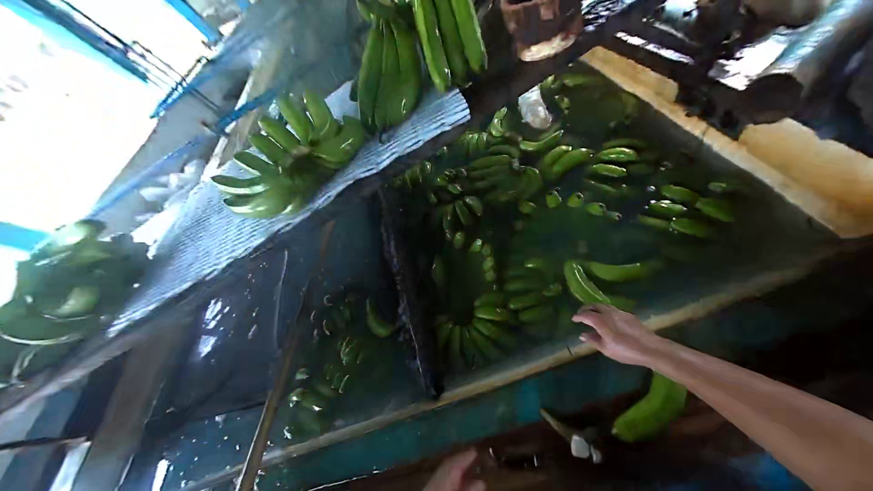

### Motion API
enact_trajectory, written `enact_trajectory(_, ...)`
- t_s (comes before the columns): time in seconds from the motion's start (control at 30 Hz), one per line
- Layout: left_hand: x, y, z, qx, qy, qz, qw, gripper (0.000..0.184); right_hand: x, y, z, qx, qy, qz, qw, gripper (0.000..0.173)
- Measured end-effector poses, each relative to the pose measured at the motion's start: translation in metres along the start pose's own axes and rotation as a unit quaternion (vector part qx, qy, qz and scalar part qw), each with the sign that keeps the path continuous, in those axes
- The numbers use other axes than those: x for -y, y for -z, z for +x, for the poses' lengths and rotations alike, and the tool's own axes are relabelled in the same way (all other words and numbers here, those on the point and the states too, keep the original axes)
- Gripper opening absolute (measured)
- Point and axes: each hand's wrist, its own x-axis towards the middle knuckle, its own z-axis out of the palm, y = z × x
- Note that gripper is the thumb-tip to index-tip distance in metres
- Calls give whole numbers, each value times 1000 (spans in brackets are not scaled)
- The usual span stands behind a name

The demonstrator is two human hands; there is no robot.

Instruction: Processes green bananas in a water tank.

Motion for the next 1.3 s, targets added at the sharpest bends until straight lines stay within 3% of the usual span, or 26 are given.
enact_trajectory(0.1, -33, 26, 114, 41, 17, 63, 997, 47, -43, 6, 51, 89, 8, -128, 988, 47)
enact_trajectory(0.2, -55, 42, 215, 50, 71, 108, 990, 48, -78, 16, 69, 150, 43, -186, 970, 49)
enact_trajectory(0.3, -44, 44, 295, 66, 109, 162, 978, 49, -101, 31, 72, 185, 54, -197, 961, 47)
enact_trajectory(0.4, -30, 40, 342, 69, 120, 204, 969, 46, -93, 49, 96, 287, -19, -207, 935, 37)
enact_trajectory(0.47, -31, 34, 357, -25, 66, 205, 976, 41, -91, 75, 119, 218, -38, -167, 961, 37)
enact_trajectory(0.53, -35, 21, 369, -167, -52, 178, 968, 37, -105, 94, 148, -42, 1, -141, 989, 25)
enact_trajectory(0.6, -48, 6, 380, -213, -157, 171, 949, 43, -113, 117, 190, -175, -37, -123, 976, 46)
enact_trajectory(0.67, -62, -16, 387, -150, -211, 172, 950, 55, -106, 136, 224, -155, -133, -112, 973, 76)
enact_trajectory(0.7, -66, -29, 387, -103, -213, 180, 955, 60, -102, 141, 236, -132, -170, -114, 970, 81)
enact_trajectory(0.83, -77, -57, 386, 26, -126, 277, 952, 72, -110, 145, 256, -112, -226, -130, 959, 55)
enact_trajectory(1.0, -80, -55, 394, 216, -33, 325, 920, 71, -125, 157, 252, -68, -216, -140, 964, 42)
enact_trajectory(1.13, -70, -63, 385, 288, 48, 337, 895, 65, -129, 148, 240, -2, -209, -179, 961, 55)
enact_trajectory(1.2, -64, -67, 378, 310, 83, 341, 884, 62, -115, 140, 225, 43, -200, -213, 956, 47)
enact_trajectory(1.3, -57, -65, 370, 325, 103, 309, 888, 72, -92, 146, 201, 72, -158, -234, 957, 45)
